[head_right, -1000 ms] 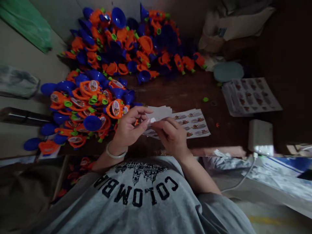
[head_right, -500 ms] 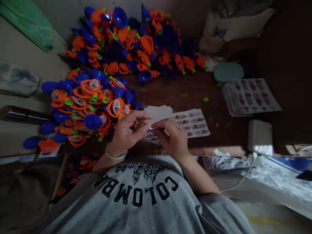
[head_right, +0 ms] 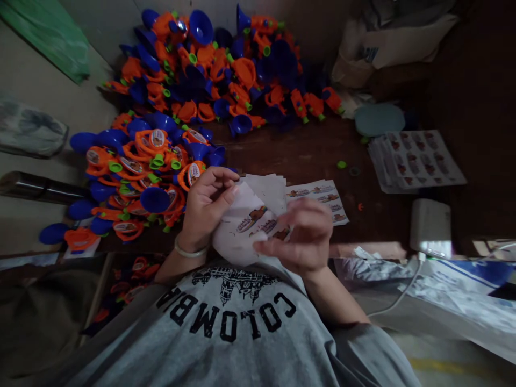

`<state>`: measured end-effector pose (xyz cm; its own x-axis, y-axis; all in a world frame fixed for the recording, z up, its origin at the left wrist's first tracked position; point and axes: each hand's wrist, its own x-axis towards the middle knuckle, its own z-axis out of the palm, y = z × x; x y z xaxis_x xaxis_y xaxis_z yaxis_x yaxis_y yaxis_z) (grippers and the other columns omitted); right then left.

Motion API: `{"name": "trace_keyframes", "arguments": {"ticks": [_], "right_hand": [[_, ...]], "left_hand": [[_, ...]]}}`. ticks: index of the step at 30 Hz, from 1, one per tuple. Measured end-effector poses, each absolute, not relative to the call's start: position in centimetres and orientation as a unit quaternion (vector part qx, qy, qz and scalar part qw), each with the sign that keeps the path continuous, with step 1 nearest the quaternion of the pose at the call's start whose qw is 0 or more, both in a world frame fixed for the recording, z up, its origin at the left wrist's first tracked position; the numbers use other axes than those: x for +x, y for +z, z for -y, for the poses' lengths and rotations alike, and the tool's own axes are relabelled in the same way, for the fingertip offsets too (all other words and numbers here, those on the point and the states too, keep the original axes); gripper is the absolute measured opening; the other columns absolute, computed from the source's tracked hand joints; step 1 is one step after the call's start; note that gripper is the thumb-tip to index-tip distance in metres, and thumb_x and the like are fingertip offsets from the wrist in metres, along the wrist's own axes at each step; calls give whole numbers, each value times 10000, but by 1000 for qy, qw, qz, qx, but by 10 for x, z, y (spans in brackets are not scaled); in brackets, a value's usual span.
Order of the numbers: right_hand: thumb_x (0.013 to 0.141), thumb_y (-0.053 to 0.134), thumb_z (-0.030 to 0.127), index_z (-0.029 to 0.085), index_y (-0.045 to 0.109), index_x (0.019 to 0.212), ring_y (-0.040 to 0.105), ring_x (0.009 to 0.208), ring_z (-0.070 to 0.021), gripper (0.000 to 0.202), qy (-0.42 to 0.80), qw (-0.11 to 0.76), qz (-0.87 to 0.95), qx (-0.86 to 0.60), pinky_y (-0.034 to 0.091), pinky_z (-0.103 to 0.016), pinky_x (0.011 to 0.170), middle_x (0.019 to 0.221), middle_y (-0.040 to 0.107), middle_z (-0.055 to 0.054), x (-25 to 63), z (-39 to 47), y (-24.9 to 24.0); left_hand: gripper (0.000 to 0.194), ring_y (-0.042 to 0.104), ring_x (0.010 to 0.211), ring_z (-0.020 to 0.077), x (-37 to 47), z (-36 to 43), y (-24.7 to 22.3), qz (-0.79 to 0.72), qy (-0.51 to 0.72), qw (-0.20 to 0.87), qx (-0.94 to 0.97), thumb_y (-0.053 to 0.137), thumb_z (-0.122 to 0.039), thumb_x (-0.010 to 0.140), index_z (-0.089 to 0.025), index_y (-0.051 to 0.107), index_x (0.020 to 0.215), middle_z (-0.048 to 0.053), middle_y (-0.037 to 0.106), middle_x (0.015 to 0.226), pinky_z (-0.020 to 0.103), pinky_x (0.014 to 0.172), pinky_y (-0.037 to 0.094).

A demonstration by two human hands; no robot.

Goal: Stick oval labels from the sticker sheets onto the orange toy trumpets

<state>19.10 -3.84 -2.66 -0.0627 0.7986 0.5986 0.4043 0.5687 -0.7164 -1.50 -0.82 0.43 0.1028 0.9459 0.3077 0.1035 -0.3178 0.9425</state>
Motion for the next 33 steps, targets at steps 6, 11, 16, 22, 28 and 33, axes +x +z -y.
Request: {"name": "trace_keyframes", "arguments": {"ticks": [6,11,16,22,28,33], "right_hand": [[893,785,260,384,560,1449,751,1013,-215,612,205,536,713,-404,676,-359,745,1207,777,-42,184,37,-23],[947,664,106,447,346,1580,785,860,-166,786,193,543,738,-352,678,-312,692,1164,806,-6,188,41,-31],[927,693,100,419,296,1583,792,842,-169,831,188,548,721,-381,670,-330,723,1030,810,13,186,43,-34],[900,693,55,351,521,1434,766,701,-155,634,127,548,733,-381,658,-326,716,877,822,44,186,42,-31],[906,678,64,276,751,998,752,646,-138,242,88,516,741,-420,619,-256,616,821,828,30,195,45,-43],[919,725,166,303,590,1371,778,671,-152,492,167,539,704,-432,648,-278,617,1037,850,-25,205,39,-56]], "left_hand": [[154,633,750,100,-11,1,-5,-395,530,395,638,713,-320,961,-238,670,1084,-19,667,853,203,664,502],[224,692,783,107,-8,-1,-4,-423,444,383,690,678,-176,915,-223,669,1134,-23,739,874,215,706,512],[236,703,735,106,-8,0,-4,-379,411,445,700,666,-290,964,-221,655,1189,-24,758,849,212,691,522],[242,709,744,112,-2,-11,-13,-416,424,434,677,694,-293,927,-208,661,1151,0,770,892,210,665,517],[208,696,728,117,6,-29,-28,-469,407,390,680,701,-191,875,-195,671,1080,-7,757,851,230,683,521],[180,709,796,116,12,-31,-36,-396,434,442,678,706,-225,911,-211,662,1085,6,756,930,220,700,532]]}}
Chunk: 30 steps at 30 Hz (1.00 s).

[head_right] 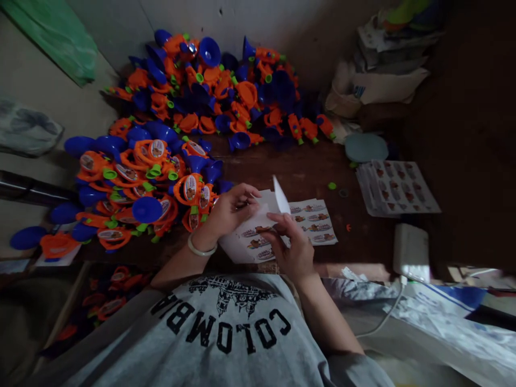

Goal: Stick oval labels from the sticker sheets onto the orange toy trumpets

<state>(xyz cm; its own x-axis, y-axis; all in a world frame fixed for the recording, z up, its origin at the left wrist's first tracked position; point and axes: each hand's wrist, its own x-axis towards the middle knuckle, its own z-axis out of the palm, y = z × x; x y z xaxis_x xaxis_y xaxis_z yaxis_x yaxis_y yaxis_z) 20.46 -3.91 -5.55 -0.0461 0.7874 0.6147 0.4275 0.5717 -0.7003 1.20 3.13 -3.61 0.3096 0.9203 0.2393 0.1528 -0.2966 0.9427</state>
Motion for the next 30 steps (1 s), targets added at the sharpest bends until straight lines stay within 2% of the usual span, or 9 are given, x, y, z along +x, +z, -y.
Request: {"name": "trace_keyframes", "arguments": {"ticks": [3,6,12,17,20,23,26,28,30], "right_hand": [[917,740,168,317,487,1476,814,797,-179,631,191,507,722,-430,670,-321,728,1014,855,-13,208,35,-53],[895,754,107,324,576,1393,807,793,-175,572,139,517,736,-415,653,-334,806,905,853,27,206,32,-46],[909,682,55,297,740,1073,718,675,-146,297,62,493,757,-424,573,-270,609,825,809,21,200,36,-41],[849,763,101,380,697,1130,637,613,-157,401,-46,519,765,-377,541,-301,588,733,737,57,214,46,-52],[820,784,133,483,560,1314,567,584,-169,646,-62,601,721,-340,535,-321,623,675,684,98,223,44,-56],[857,772,208,431,363,1544,639,754,-220,830,-48,636,659,-398,561,-373,702,852,728,33,223,18,-59],[902,760,348,347,194,1643,699,945,-256,933,30,614,647,-451,594,-399,708,1272,687,-119,219,-37,-67],[899,761,419,368,122,1650,702,1047,-270,988,72,603,655,-450,623,-423,745,1437,594,-151,213,-83,-76],[909,737,428,357,76,1657,694,1136,-288,1001,97,575,679,-446,640,-480,837,1502,546,-169,203,-132,-84]], "left_hand": [[177,706,818,107,14,-30,-36,-362,454,456,674,724,-269,927,-207,656,1079,30,759,1001,209,712,534],[178,713,832,108,16,-29,-34,-358,450,467,672,713,-267,927,-208,650,1083,31,760,994,201,705,532],[149,688,774,111,16,-31,-29,-453,437,420,653,686,-178,868,-207,635,1005,-25,704,834,211,698,513],[156,712,810,146,23,-46,-44,-487,386,362,695,661,-165,913,-214,636,1059,0,732,898,248,719,522],[201,748,945,225,36,-62,-65,-552,266,254,748,584,-131,975,-214,666,1138,69,773,1026,347,832,556],[275,718,1148,310,49,-70,-85,-563,217,212,769,493,-86,1004,-177,699,1162,156,767,1189,472,974,545],[312,532,1452,380,57,-59,-96,-544,194,166,799,490,-80,1002,-131,701,1225,228,601,1519,570,1127,472],[308,506,1474,381,57,-42,-99,-500,160,141,839,497,-135,1024,-102,691,1261,251,554,1561,548,1125,488],[291,606,1365,330,54,-22,-101,-439,135,141,877,507,-232,1053,-120,707,1233,213,650,1456,477,1077,531]]}}
